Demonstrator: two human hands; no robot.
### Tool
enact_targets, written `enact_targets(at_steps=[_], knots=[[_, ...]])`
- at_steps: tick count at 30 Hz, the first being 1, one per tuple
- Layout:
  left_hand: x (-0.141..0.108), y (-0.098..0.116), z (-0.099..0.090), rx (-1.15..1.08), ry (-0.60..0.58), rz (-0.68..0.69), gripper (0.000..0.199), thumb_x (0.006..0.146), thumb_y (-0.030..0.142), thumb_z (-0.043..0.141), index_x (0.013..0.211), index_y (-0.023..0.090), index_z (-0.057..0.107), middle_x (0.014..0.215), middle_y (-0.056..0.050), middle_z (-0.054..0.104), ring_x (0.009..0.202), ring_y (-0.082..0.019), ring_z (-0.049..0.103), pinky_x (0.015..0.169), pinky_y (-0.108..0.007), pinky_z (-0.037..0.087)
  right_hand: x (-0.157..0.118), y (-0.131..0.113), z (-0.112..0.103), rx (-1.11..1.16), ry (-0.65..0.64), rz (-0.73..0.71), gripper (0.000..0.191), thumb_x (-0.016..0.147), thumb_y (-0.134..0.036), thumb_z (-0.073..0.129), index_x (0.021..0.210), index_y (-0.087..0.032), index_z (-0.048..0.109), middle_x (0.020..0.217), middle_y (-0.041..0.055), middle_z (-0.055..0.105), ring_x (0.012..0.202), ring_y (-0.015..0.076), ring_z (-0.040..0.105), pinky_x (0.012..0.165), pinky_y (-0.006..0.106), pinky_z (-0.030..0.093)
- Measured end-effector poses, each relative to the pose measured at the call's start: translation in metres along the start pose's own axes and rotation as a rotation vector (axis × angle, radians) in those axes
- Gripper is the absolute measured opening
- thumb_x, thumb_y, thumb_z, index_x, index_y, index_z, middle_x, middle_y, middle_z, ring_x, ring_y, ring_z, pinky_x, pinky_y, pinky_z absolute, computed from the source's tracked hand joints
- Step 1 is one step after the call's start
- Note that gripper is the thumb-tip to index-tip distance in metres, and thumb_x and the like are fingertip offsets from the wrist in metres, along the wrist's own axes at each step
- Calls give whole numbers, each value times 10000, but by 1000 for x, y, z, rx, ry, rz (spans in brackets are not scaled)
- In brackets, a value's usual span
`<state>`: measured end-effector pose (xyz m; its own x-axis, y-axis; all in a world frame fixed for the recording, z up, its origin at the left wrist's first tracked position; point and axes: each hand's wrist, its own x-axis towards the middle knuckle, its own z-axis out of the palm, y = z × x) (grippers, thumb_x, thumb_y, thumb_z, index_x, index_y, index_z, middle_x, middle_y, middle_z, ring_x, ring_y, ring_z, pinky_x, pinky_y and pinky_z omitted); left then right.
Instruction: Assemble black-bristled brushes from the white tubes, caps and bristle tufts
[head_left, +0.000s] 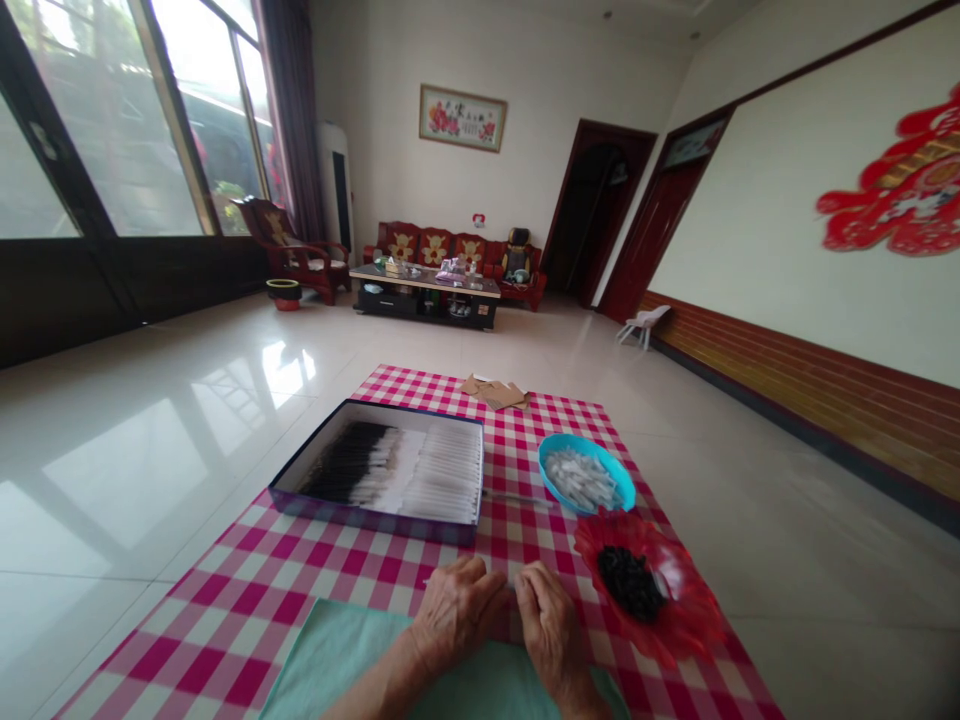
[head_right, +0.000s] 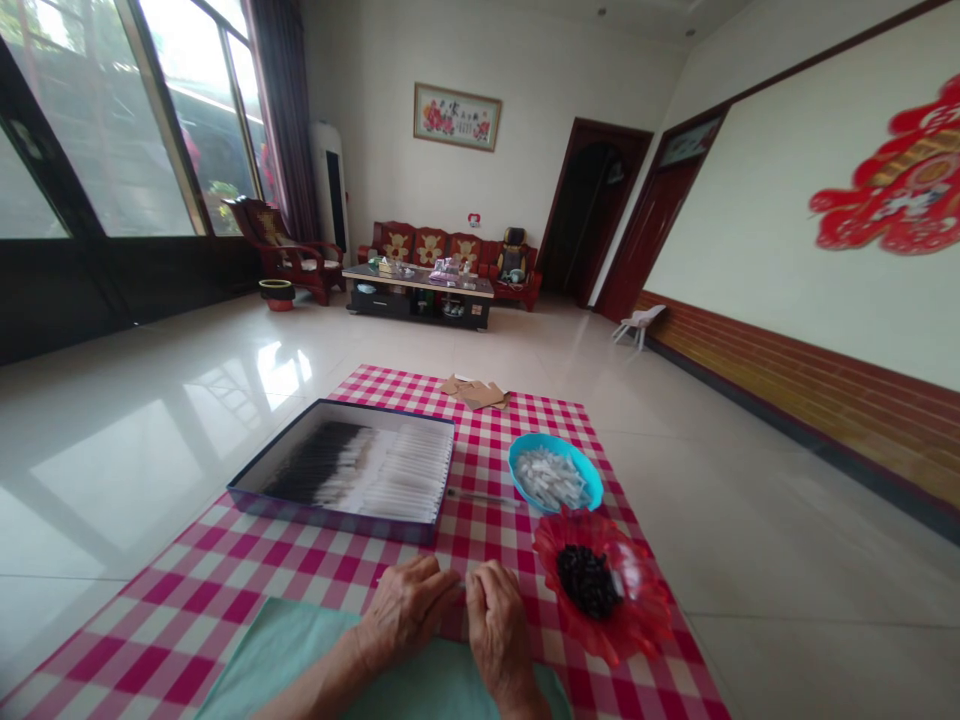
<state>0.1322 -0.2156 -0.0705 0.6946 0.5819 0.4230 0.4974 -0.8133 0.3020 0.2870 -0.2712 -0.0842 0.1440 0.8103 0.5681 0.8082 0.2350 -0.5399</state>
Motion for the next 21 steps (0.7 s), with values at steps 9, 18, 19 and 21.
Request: enact_targets(at_steps=[9, 18, 19, 21], knots=[[2, 3, 1, 25, 29, 36, 215, 924, 292, 438, 770, 219, 569, 685, -8, 531, 655, -147, 460, 595, -269, 313, -4, 10, 3, -135, 18, -47, 463, 964, -379, 294, 789, -178, 674, 668, 80, 693, 630, 191, 656, 611, 279, 496], [5, 15, -6, -81, 294, 113, 119, 884, 201, 491, 927, 198, 601, 926, -59, 592, 856, -185, 504, 800, -355, 381, 1, 2, -4, 56, 34, 290, 635, 882, -619, 266, 647, -183, 665, 555, 91, 679, 503, 193, 629, 495, 263, 473], [3, 15, -7, -118, 316, 118, 121, 880, 194, 492, 941, 191, 597, 936, -65, 595, 859, -185, 512, 794, -348, 392, 1, 3, -5, 66, 56, 334, 643, 873, -634, 269, 637, -181, 661, 536, 94, 672, 487, 193, 624, 484, 263, 471], [0, 15, -4, -208, 355, 100, 108, 879, 197, 489, 851, 179, 592, 805, -46, 596, 761, -164, 524, 723, -307, 412, 1, 6, -8, 92, 100, 422, 670, 856, -664, 263, 622, -173, 655, 500, 101, 657, 464, 195, 621, 464, 260, 470]])
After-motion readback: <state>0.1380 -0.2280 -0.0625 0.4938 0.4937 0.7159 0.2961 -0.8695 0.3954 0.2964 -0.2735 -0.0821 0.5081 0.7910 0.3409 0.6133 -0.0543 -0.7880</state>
